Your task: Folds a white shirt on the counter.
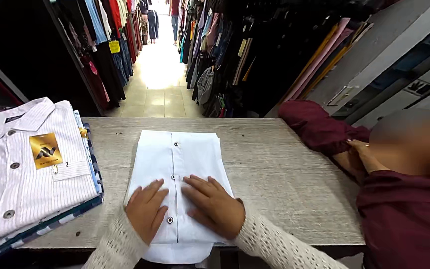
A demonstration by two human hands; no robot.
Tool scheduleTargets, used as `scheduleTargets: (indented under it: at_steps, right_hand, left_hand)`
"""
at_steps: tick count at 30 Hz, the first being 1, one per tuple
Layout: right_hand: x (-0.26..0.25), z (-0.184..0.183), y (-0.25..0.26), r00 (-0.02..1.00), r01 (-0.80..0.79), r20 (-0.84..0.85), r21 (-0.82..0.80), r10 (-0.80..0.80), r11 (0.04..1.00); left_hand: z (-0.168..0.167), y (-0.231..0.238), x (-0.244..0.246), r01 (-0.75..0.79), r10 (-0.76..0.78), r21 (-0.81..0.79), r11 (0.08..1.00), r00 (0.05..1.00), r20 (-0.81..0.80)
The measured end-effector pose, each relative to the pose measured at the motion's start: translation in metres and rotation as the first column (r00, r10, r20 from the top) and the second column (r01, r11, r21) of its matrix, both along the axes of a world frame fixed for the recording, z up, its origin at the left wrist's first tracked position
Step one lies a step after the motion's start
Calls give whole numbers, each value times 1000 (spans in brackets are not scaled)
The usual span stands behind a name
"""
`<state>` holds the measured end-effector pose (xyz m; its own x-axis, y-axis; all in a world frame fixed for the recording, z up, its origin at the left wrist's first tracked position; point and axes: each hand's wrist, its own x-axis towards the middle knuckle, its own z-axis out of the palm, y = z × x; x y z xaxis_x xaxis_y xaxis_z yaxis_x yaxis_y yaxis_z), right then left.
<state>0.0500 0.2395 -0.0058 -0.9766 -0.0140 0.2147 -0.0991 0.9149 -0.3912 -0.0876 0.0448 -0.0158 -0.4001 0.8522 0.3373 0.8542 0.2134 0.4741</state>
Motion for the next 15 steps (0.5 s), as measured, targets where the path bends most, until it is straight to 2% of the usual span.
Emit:
scheduleTargets:
  at_steps: [2, 5, 10, 15]
  right_hand:
    - [9, 11, -10, 986, -108, -135, -41, 101, 993]
    - [17, 9, -23, 955, -240, -192, -49, 226, 970]
    - [9, 10, -24, 927, -361, -117, -27, 356, 932]
    - [1, 17, -28, 923, -378, -62, 50, 381, 924]
  left_hand:
    - [-1, -17, 6, 109, -100, 164, 980, 993, -62]
    - [-11, -30, 17, 186, -146, 226, 956, 972, -182]
    - [-22, -26, 17, 207, -91, 284, 936, 924, -372]
    - [-27, -23, 13, 208, -73, 325, 922, 921, -382]
